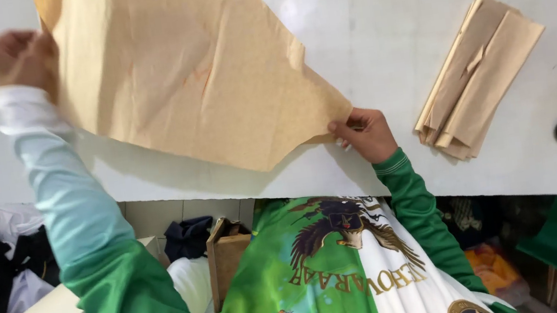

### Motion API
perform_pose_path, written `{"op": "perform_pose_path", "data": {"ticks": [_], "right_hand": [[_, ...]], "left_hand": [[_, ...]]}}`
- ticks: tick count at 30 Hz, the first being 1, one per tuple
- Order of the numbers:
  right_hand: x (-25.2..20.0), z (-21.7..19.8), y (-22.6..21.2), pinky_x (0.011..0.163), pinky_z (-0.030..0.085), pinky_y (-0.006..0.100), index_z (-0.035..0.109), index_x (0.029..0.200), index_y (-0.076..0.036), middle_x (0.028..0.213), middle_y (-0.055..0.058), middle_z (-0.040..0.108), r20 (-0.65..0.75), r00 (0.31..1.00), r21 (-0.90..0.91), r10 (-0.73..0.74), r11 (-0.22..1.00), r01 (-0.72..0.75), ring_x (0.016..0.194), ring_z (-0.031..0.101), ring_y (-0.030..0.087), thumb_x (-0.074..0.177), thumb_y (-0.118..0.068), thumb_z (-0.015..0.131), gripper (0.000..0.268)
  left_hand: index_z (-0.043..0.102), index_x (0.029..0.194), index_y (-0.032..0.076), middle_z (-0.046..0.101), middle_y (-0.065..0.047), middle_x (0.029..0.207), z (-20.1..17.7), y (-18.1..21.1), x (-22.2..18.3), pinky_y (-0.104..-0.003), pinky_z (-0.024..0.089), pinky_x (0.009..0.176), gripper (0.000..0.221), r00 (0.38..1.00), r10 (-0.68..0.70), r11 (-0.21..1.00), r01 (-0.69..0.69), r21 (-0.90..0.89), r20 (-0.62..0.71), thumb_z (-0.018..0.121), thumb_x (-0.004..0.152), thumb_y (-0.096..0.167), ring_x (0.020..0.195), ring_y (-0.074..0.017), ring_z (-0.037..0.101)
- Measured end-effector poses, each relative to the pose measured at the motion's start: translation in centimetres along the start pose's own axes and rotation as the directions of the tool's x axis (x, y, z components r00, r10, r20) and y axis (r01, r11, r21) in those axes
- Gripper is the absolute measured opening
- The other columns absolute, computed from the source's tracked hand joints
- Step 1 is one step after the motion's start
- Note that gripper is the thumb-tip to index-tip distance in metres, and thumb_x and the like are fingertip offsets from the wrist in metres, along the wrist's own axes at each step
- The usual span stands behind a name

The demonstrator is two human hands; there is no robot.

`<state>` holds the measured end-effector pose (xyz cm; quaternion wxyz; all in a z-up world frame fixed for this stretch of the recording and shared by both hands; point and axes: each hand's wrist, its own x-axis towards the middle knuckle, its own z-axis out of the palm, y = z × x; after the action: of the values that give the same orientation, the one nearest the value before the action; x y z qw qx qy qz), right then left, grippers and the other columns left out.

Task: Unfolding and arranging paper garment patterns on a cutting table and securing them with weights.

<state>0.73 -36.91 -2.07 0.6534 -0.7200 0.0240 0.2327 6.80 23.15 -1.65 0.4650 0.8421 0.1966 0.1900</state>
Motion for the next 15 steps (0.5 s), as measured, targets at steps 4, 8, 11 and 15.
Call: {"op": "perform_pose_path", "data": {"ticks": [4,8,11,15], "right_hand": [[-0.4,-0.2,1.0,0.064,0.049,0.031,0.079,0.095,-0.008,0.092,0.003,0.064,-0.043,0.954,-0.438,-0.296,0.864,0.249,0.078,0.059,0.019,0.089,-0.021,0.082,0.014],[-0.2,-0.8,0.9,0.086,0.050,0.043,0.080,0.091,-0.005,0.104,0.010,0.059,-0.096,0.862,-0.785,-0.497,0.571,0.242,0.101,0.055,0.032,0.082,-0.023,0.085,0.020],[-0.9,-1.6,1.0,0.084,0.052,0.043,0.081,0.094,-0.004,0.114,0.010,0.057,-0.150,0.838,-0.811,-0.525,0.550,0.200,0.097,0.052,0.029,0.080,-0.022,0.087,0.024],[-1.6,-2.0,1.5,0.088,0.053,0.045,0.082,0.106,-0.010,0.128,0.011,0.049,-0.223,0.846,-0.761,-0.485,0.629,0.160,0.100,0.048,0.028,0.080,-0.032,0.087,0.034]], "left_hand": [[0.079,0.089,0.017,0.069,0.006,0.072,1.7,-1.6,-2.2,-0.028,0.054,0.062,0.024,0.967,-0.239,0.947,0.252,0.201,-0.089,0.083,0.087,0.041,0.067,-0.0073,0.064],[0.077,0.088,0.019,0.072,0.000,0.073,1.4,-2.6,-2.9,-0.033,0.059,0.082,0.018,0.959,-0.282,0.879,0.269,0.394,-0.026,0.073,0.086,0.036,0.084,-0.0190,0.069],[0.078,0.090,0.021,0.071,0.005,0.078,1.3,-4.1,-2.5,-0.037,0.055,0.087,0.025,0.972,-0.229,0.870,0.177,0.461,0.059,0.080,0.095,0.045,0.086,-0.0207,0.070],[0.073,0.112,0.018,0.072,-0.004,0.103,1.7,3.3,-3.7,-0.040,0.053,0.090,0.066,0.898,-0.430,0.816,0.343,0.465,0.091,0.086,0.075,0.071,0.102,-0.0226,0.067]]}}
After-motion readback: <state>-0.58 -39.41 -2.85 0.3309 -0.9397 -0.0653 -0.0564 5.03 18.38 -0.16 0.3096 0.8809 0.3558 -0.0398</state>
